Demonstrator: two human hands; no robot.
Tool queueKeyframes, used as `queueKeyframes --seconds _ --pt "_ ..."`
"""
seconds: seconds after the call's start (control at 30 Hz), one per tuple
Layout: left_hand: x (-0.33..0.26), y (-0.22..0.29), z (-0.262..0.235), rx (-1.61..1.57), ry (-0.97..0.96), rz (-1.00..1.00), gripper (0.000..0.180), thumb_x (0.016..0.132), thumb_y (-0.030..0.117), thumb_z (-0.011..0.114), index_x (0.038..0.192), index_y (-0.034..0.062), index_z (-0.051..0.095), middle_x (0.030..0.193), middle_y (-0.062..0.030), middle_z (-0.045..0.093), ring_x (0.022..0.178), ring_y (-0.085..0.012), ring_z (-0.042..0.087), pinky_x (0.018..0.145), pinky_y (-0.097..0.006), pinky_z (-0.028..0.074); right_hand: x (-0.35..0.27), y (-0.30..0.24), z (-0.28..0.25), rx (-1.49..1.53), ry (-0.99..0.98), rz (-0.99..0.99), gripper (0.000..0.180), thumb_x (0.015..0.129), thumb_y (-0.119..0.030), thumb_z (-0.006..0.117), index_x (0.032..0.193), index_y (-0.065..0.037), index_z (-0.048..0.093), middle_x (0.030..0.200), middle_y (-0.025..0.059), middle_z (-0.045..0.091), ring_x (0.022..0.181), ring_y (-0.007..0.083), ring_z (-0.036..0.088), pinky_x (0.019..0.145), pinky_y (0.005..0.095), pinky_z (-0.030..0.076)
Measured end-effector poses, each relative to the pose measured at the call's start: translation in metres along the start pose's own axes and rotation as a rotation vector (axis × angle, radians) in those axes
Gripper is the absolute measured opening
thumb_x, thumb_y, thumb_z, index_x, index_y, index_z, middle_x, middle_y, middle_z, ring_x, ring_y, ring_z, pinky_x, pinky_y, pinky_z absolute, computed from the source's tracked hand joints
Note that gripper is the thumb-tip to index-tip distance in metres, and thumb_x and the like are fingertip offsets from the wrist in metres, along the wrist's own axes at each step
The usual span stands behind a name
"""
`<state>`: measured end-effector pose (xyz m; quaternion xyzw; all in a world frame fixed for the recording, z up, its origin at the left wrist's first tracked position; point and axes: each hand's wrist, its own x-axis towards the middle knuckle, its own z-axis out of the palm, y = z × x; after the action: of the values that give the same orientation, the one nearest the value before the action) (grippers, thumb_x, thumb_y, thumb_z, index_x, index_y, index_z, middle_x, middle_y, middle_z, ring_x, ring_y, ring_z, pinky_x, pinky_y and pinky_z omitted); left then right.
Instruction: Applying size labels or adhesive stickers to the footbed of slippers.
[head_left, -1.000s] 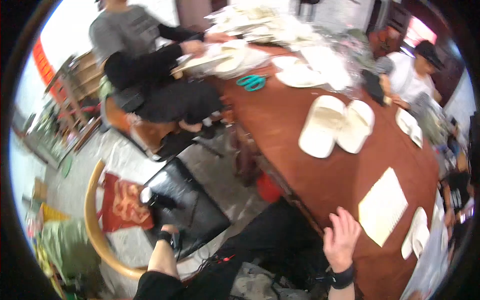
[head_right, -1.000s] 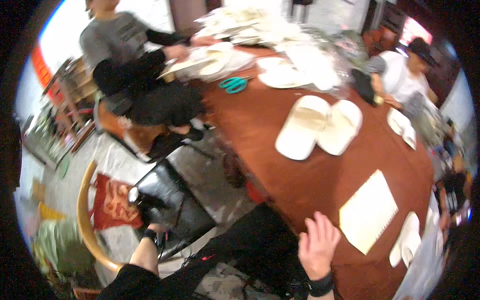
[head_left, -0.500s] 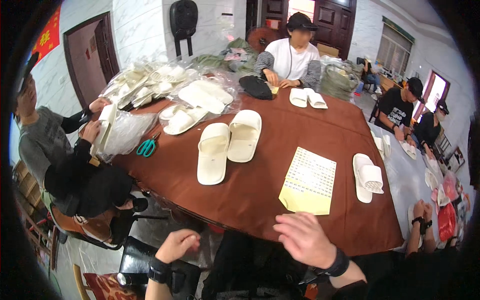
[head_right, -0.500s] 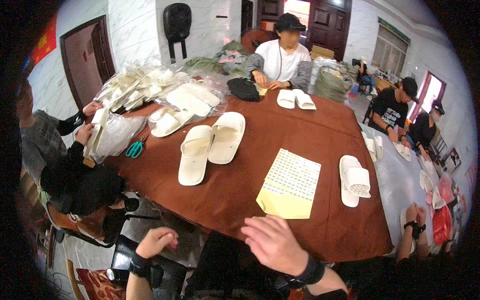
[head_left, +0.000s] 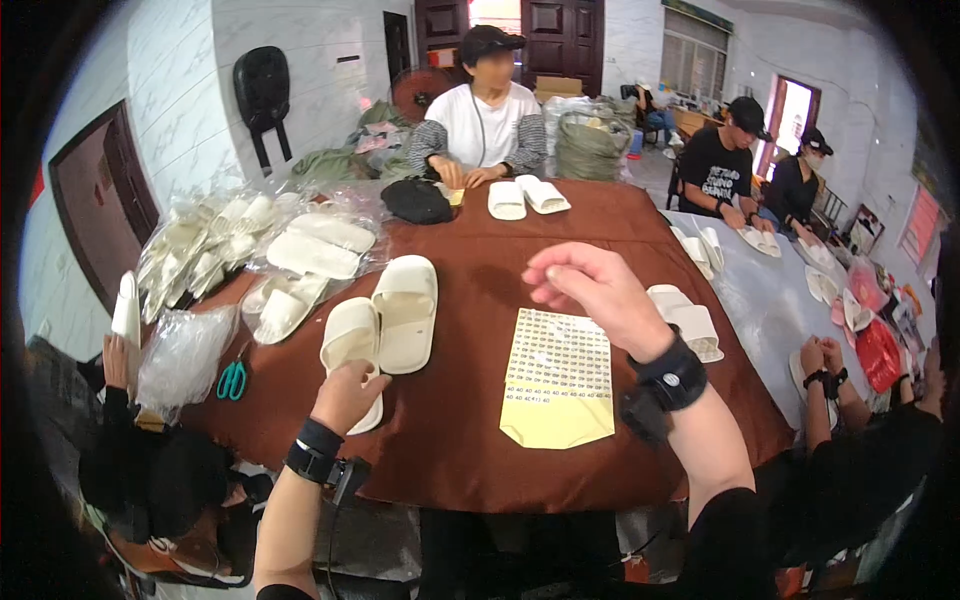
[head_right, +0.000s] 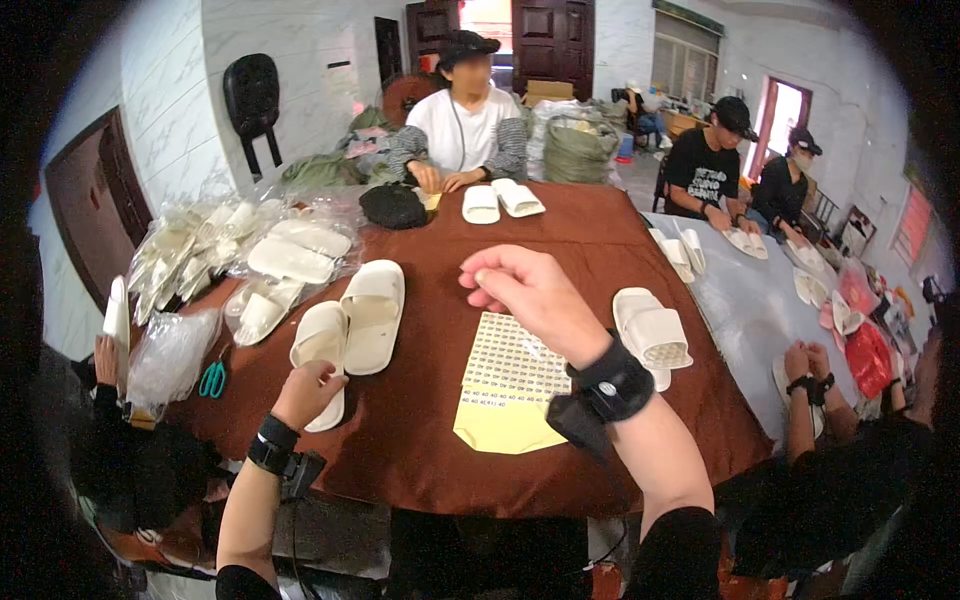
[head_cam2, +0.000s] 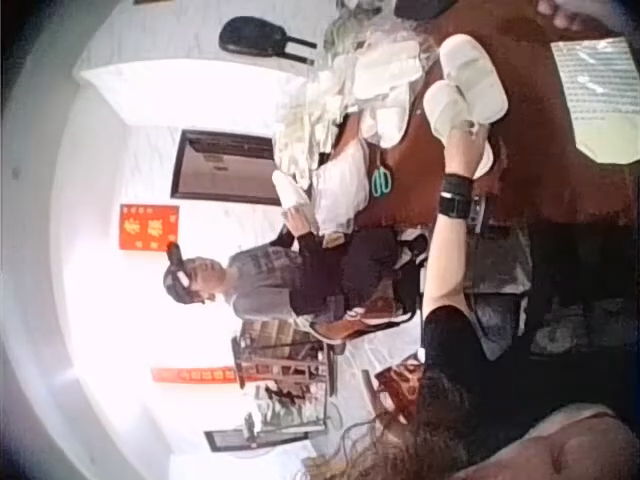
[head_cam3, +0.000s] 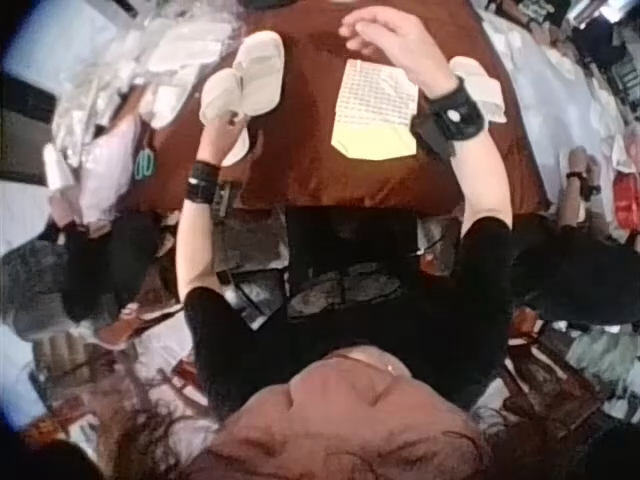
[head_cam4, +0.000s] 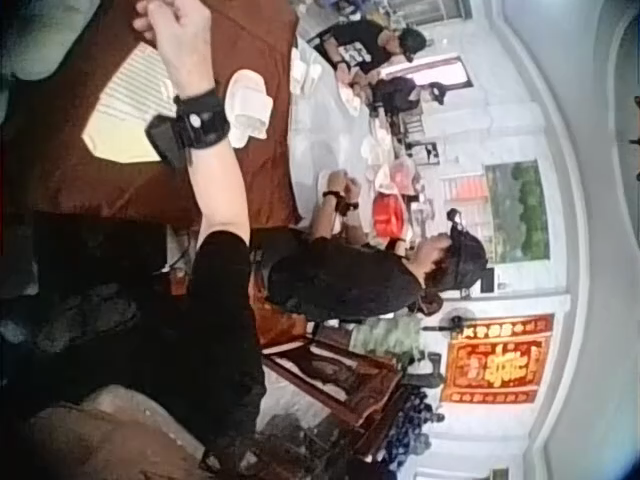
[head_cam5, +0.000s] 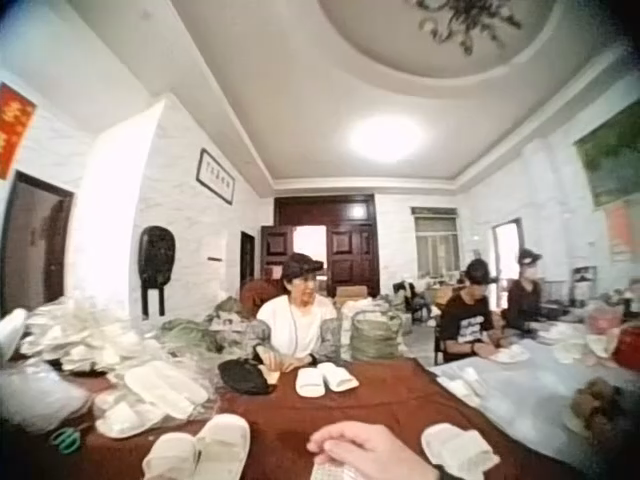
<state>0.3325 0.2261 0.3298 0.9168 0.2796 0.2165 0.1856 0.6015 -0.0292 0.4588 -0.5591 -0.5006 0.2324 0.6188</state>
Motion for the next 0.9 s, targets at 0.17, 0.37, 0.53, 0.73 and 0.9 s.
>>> queueKeyframes --seconds 0.17,0.37,0.53,0.73,0.9 --pt "0.03 0.016 0.029 0.149 -0.121 0.132 0.044 0.088 0.042 0.066 0.088 -0.0016 0.063 0.088 -0.0233 0.067 0.086 -0.0405 0.065 0.075 -0.047 0.051 0.035 0.042 0.0 0.2 0.106 0.082 0.022 0.098 -0.017 0.055 0.111 -0.002 0.063 0.101 0.0052 0.068 0.085 0.0111 0.065 0.074 0.0254 0.052" --pt "0.055 0.023 0.064 0.527 -0.144 -0.035 0.062 0.079 0.063 0.066 0.098 0.0043 0.063 0.091 -0.0187 0.069 0.089 -0.0377 0.066 0.078 -0.047 0.052 0.021 0.098 -0.025 -0.086 0.052 0.108 0.022 0.093 -0.015 0.061 0.107 0.001 0.064 0.094 0.0092 0.069 0.082 0.0148 0.066 0.072 0.0264 0.052" --pt "0.076 0.021 0.083 0.58 -0.159 -0.125 0.083 0.072 0.072 0.067 0.123 0.0066 0.055 0.102 -0.0226 0.066 0.099 -0.0372 0.063 0.086 -0.046 0.049 -0.018 0.124 -0.051 -0.887 -0.105 0.096 0.04 0.09 -0.029 0.064 0.12 -0.003 0.06 0.108 0.017 0.067 0.104 0.0356 0.063 0.09 0.0458 0.049" --pt "0.083 0.027 0.092 0.472 -0.09 -0.273 0.079 0.072 0.064 0.07 0.13 0.0132 0.052 0.118 -0.0239 0.056 0.11 -0.0417 0.056 0.095 -0.05 0.043 -0.053 0.132 -0.046 -1.053 -0.186 0.432 0.062 0.088 -0.044 0.062 0.14 -0.012 0.047 0.142 0.0212 0.044 0.132 0.0423 0.04 0.101 0.0665 0.031" --pt "0.073 0.044 0.094 0.322 0.008 -0.342 0.076 0.068 0.055 0.076 0.131 0.0192 0.055 0.126 -0.0239 0.051 0.114 -0.0485 0.049 0.096 -0.056 0.041 -0.061 0.147 -0.03 -1.146 -0.233 0.427 0.064 0.088 -0.05 0.063 0.138 -0.016 0.047 0.146 0.0173 0.037 0.136 0.046 0.031 0.099 0.0703 0.03"
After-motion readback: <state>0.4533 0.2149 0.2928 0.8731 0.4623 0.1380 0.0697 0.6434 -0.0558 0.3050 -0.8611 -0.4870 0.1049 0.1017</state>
